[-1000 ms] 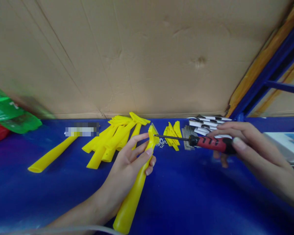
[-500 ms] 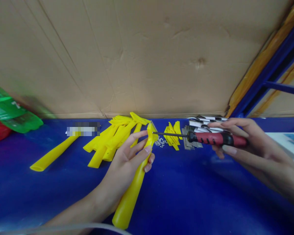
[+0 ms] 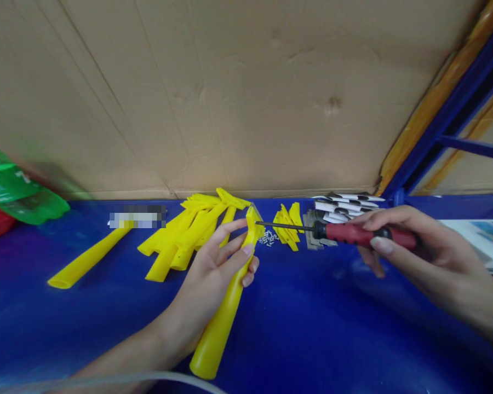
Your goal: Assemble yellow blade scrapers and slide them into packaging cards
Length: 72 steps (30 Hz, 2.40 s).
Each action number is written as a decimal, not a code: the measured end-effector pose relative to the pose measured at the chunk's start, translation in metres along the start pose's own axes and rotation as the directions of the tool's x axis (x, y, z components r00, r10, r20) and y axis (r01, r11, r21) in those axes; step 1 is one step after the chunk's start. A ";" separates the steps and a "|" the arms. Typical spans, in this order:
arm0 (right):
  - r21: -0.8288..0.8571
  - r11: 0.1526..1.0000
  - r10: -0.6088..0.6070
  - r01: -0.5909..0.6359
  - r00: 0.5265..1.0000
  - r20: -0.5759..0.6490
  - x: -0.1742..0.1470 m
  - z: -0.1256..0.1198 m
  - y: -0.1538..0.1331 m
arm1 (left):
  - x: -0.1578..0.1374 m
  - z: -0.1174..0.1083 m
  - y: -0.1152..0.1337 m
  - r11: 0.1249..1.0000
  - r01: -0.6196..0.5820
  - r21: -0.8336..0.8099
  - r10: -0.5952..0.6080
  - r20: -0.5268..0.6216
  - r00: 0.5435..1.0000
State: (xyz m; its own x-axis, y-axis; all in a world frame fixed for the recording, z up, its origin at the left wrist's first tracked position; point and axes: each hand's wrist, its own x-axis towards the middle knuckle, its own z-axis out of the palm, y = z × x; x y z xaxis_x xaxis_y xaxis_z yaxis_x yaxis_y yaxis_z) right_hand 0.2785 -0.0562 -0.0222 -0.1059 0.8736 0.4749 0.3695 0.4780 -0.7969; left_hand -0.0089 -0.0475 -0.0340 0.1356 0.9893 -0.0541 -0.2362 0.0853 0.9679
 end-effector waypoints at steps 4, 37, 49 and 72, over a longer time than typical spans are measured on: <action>0.049 0.993 0.107 -0.105 0.993 -0.043 0.002 0.003 0.002 | -0.001 0.003 0.000 1.000 0.005 -0.004 -0.004 0.005 1.000; -0.023 1.000 -0.014 0.013 0.999 -0.044 0.003 -0.001 -0.002 | -0.002 0.005 0.006 0.999 0.017 0.043 -0.018 0.030 0.999; 0.020 1.000 0.004 -0.004 1.000 0.000 0.002 -0.004 -0.002 | -0.004 0.008 0.009 1.000 0.003 0.018 -0.003 -0.004 1.000; 0.180 0.979 0.096 -0.101 0.995 0.034 0.000 -0.007 -0.003 | -0.004 0.006 0.007 0.998 -0.026 0.052 0.027 -0.025 0.999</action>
State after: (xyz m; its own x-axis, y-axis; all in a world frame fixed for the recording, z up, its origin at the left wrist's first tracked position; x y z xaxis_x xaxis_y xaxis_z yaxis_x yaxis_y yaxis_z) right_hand 0.2841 -0.0577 -0.0170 -0.1013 0.9181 0.3832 0.2064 0.3962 -0.8947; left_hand -0.0055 -0.0519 -0.0255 0.1049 0.9939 -0.0339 -0.1894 0.0535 0.9804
